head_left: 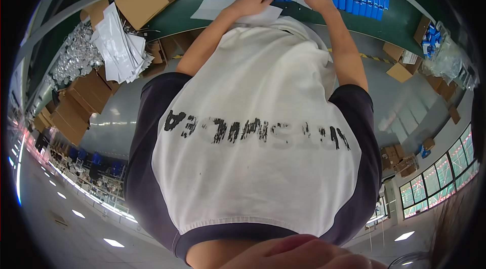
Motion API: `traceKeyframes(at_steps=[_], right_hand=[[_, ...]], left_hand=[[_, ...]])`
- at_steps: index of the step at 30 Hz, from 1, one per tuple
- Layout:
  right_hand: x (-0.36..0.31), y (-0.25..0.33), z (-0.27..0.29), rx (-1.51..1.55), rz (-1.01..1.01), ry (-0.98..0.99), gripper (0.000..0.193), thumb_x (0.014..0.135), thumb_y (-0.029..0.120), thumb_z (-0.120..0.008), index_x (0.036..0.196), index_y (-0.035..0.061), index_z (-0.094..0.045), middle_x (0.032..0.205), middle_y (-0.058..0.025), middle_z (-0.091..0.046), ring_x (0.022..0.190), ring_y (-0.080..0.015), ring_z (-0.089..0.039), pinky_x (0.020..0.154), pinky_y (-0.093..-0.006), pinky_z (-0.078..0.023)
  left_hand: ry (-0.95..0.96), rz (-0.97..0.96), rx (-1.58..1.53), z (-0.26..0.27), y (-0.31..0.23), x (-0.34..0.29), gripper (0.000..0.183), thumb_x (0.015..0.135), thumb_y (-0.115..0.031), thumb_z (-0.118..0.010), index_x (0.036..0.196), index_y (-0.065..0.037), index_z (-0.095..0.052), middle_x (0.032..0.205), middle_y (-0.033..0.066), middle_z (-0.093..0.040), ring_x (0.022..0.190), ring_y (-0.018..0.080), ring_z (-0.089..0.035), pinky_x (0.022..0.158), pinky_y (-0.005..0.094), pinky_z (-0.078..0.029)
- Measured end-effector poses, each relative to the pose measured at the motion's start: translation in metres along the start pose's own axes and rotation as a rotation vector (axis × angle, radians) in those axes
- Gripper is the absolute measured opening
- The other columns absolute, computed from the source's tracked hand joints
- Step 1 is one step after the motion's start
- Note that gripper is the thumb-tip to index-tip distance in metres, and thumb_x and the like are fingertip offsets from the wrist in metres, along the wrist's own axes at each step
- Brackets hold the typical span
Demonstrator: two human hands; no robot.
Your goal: The person repeatedly picks small blue and white boxes from a green table, places them into white paper envelopes, folds the envelopes closed, and sets them aside. The person also gathers remaining boxes and places them into a cardboard box.
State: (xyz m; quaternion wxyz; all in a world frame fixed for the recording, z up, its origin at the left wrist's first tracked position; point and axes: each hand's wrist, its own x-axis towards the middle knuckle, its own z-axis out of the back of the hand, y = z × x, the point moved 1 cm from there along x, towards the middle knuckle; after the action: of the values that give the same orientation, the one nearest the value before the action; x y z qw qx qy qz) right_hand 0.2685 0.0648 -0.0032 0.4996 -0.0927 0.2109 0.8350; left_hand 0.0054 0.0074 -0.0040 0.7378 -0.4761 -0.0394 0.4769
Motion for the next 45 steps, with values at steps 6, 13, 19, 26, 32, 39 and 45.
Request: traceKeyframes(at_steps=[6, 13, 19, 26, 32, 39, 45], right_hand=[[0.008, -0.012, -0.017, -0.007, 0.091, -0.01, 0.021, 0.102, 0.036, -0.05, 0.113, 0.0222, -0.061, 0.098, -0.0091, -0.069, 0.091, -0.0342, -0.069, 0.073, -0.0473, -0.057], [0.018, -0.017, -0.033, 0.054, 0.15, 0.005, 0.02, 0.102, 0.033, -0.05, 0.111, 0.0192, -0.062, 0.1, -0.0071, -0.07, 0.095, -0.0309, -0.069, 0.078, -0.0443, -0.057], [0.017, -0.012, -0.034, 0.071, 0.092, 0.015, 0.019, 0.101, 0.033, -0.051, 0.11, 0.0196, -0.062, 0.103, -0.0061, -0.07, 0.096, -0.0305, -0.069, 0.078, -0.0442, -0.057], [-0.014, -0.015, -0.03, 0.105, 0.024, -0.181, 0.031, 0.095, 0.029, -0.063, 0.125, 0.023, -0.058, 0.104, -0.0046, -0.07, 0.096, -0.0316, -0.069, 0.078, -0.0459, -0.057], [-0.036, -0.035, -0.009, 0.376, -0.16, -0.146, 0.037, 0.093, 0.02, -0.065, 0.129, 0.021, -0.055, 0.103, -0.0062, -0.07, 0.094, -0.0319, -0.069, 0.077, -0.0444, -0.055], [-0.015, -0.038, -0.016, 0.278, 0.11, -0.071, 0.026, 0.094, 0.014, -0.063, 0.118, 0.0175, -0.057, 0.104, -0.007, -0.07, 0.098, -0.0303, -0.068, 0.08, -0.0425, -0.055], [0.0, -0.032, -0.014, 0.243, 0.203, -0.02, 0.022, 0.094, 0.014, -0.063, 0.115, 0.017, -0.057, 0.106, -0.0055, -0.07, 0.099, -0.03, -0.067, 0.081, -0.0428, -0.055]], left_hand=[[0.083, 0.092, 0.031, -0.029, -0.035, 0.008, 0.035, 0.098, -0.03, -0.05, 0.131, -0.023, -0.055, 0.096, 0.0172, -0.072, 0.091, 0.039, -0.069, 0.08, 0.0515, -0.053], [0.016, 0.096, 0.118, -0.052, -0.026, 0.024, 0.045, 0.098, -0.028, -0.051, 0.143, -0.026, -0.046, 0.101, 0.0169, -0.072, 0.09, 0.0385, -0.069, 0.077, 0.0515, -0.054], [0.039, 0.087, 0.157, -0.054, -0.032, 0.033, 0.055, 0.096, -0.025, -0.049, 0.15, -0.029, -0.041, 0.098, 0.016, -0.072, 0.089, 0.0366, -0.069, 0.079, 0.0503, -0.054], [0.094, 0.168, 0.297, -0.051, -0.044, 0.039, 0.06, 0.094, -0.023, -0.051, 0.152, -0.032, -0.038, 0.1, 0.0167, -0.071, 0.089, 0.0358, -0.07, 0.078, 0.0488, -0.056], [-0.172, -0.018, 0.325, -0.066, -0.035, 0.044, 0.056, 0.091, -0.018, -0.056, 0.146, -0.024, -0.046, 0.124, 0.0123, -0.064, 0.097, 0.0356, -0.068, 0.083, 0.0473, -0.056], [-0.127, -0.038, 0.314, -0.063, -0.05, 0.045, 0.049, 0.088, -0.013, -0.059, 0.137, -0.016, -0.053, 0.138, 0.0078, -0.047, 0.101, 0.0352, -0.066, 0.079, 0.0473, -0.057], [-0.121, 0.001, 0.346, -0.062, -0.054, 0.044, 0.049, 0.089, -0.012, -0.058, 0.137, -0.018, -0.053, 0.143, 0.0051, -0.045, 0.102, 0.0341, -0.066, 0.078, 0.0467, -0.058]])
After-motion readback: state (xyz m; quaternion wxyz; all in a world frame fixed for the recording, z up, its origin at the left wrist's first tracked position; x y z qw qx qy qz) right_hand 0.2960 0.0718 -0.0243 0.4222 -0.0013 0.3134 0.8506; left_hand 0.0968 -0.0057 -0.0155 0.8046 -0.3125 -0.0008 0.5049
